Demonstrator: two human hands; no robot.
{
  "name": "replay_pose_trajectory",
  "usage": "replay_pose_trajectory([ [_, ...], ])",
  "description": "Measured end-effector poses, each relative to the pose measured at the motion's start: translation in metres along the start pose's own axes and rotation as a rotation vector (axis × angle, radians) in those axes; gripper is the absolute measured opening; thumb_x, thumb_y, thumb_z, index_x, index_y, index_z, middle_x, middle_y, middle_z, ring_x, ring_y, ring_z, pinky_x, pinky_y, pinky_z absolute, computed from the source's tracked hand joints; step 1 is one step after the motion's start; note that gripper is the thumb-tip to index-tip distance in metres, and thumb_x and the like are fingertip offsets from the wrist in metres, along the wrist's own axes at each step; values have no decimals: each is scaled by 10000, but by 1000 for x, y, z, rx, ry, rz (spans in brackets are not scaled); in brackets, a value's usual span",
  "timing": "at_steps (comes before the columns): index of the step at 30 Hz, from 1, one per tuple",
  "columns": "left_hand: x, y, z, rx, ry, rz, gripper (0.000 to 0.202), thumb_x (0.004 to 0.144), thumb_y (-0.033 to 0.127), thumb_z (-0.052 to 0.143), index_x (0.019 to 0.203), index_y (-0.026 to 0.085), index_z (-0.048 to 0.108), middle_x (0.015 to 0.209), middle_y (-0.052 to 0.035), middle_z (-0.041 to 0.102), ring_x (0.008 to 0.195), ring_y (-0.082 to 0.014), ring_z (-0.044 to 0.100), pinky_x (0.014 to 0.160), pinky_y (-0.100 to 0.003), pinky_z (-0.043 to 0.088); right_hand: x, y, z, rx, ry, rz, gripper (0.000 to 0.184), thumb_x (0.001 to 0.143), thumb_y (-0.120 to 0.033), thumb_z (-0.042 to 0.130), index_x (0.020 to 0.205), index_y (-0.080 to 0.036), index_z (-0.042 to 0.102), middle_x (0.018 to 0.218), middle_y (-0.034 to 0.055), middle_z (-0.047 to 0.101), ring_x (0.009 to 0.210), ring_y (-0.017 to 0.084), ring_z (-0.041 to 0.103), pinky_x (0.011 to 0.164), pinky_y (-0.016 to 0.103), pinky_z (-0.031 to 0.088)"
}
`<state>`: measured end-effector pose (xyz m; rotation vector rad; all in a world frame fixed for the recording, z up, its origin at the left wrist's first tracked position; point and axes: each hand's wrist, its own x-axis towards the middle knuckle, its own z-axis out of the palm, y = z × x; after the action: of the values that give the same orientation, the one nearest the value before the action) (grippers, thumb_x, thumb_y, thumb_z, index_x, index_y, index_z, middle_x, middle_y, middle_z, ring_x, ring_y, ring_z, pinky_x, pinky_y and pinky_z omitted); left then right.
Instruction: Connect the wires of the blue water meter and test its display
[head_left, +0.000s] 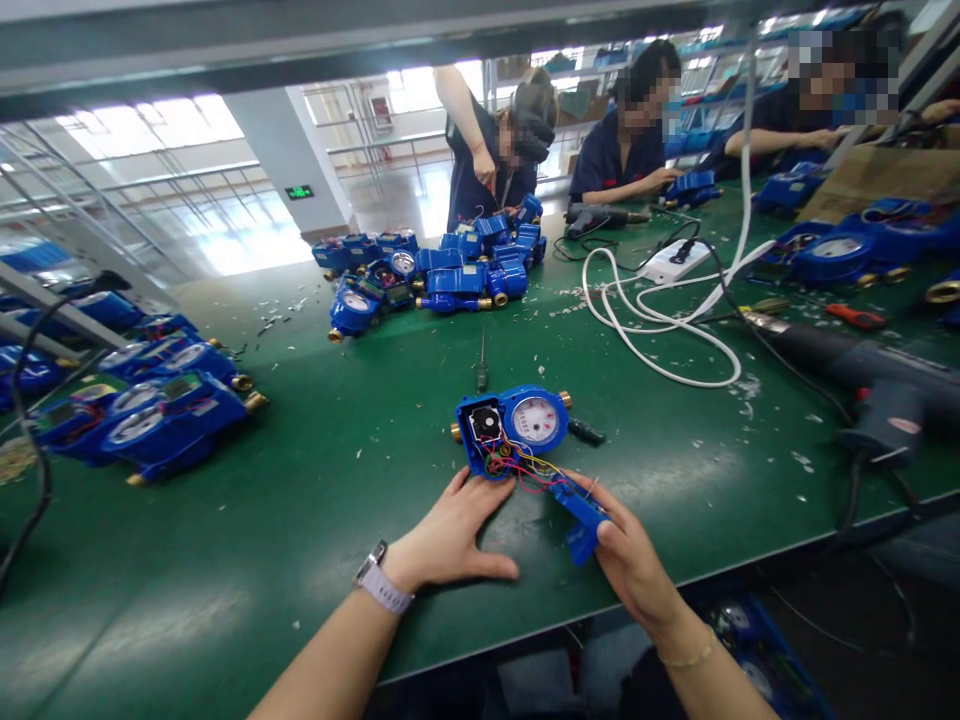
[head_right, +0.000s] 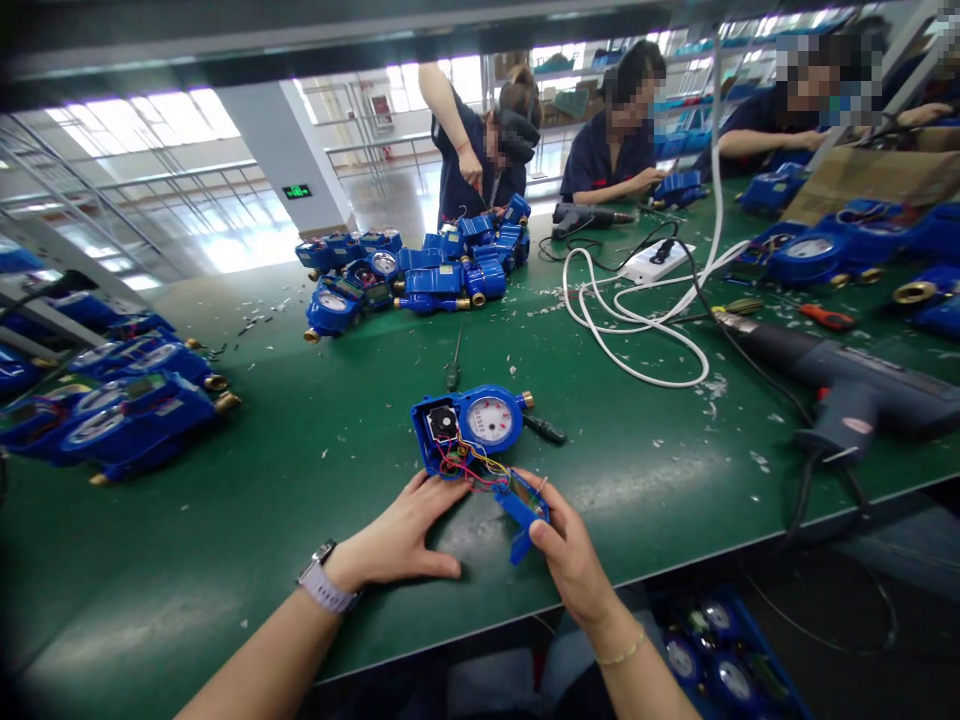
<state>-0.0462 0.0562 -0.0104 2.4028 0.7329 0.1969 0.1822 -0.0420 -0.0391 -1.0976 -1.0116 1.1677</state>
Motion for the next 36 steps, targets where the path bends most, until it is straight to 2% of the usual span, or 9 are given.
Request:
replay_pose_trajectory([
  [2,-2,10,14,44,-63,66,1104,701,766,616,1529,140,240,1575,-216,264,1471,-371,249,1201,-583,139,1,-2,1,-1,1,6,713,807,-698,622,1322,-210,546,1340,132,577,1274,331,513,1130,515,344],
  [5,-3,24,29,-21,-125,192,1095,734,749,601,1544,145,180,1598,-184,199,1493,-336,197,1227,-526,90,1,-4,2,28,-1,26,710,800,-687,639,1319,-211,543,1344,132,574,1269,324,519,1123,502,359],
  [8,0,27,28,-115,-112,231,961,730,691,664,1483,173,366,1533,-169,388,1434,-327,354,1214,-517,182,0,-2,2,44,-12,32,717,796,-676,654,1322,-204,535,1352,134,567,1273,318,515,1126,487,357],
  [11,4,19,17,-137,27,194,512,837,508,665,1243,198,626,1291,-119,654,1252,-273,569,1118,-462,374,-1,2,1,1,-14,24,732,794,-685,647,1333,-204,527,1357,133,562,1275,325,511,1126,498,352],
  [14,5,11,10,-70,180,134,317,876,379,642,1128,190,675,1145,-105,713,1107,-252,636,991,-420,473,-1,4,0,-32,0,26,751,796,-702,627,1344,-200,517,1364,139,554,1271,336,513,1116,508,364],
  [17,5,13,14,-102,235,106,354,841,412,683,1122,198,669,1091,-98,721,1034,-253,650,940,-412,497,0,1,2,-42,-16,14,748,801,-706,618,1344,-201,516,1373,135,547,1276,337,507,1097,496,396],
  [22,7,25,26,-444,231,34,729,680,497,814,1284,179,559,1293,-136,620,1182,-296,583,1046,-446,449,-2,-5,15,-157,-141,-15,747,789,-655,674,1350,-203,478,1358,125,548,1274,327,505,1084,459,413],
  [27,9,26,24,-836,122,-41,696,703,412,821,1284,151,541,1235,-117,627,1130,-269,602,1020,-410,466,-6,-4,28,-285,-135,-12,735,789,-493,729,1388,-217,405,1400,116,489,1287,300,482,1125,465,349],
  [36,7,7,15,-920,38,-27,921,659,332,860,1426,200,368,1380,-138,528,1275,-292,515,1113,-448,375,-9,-8,26,-499,-178,9,757,786,-406,724,1431,-211,378,1455,124,437,1343,302,420,1146,507,317],
])
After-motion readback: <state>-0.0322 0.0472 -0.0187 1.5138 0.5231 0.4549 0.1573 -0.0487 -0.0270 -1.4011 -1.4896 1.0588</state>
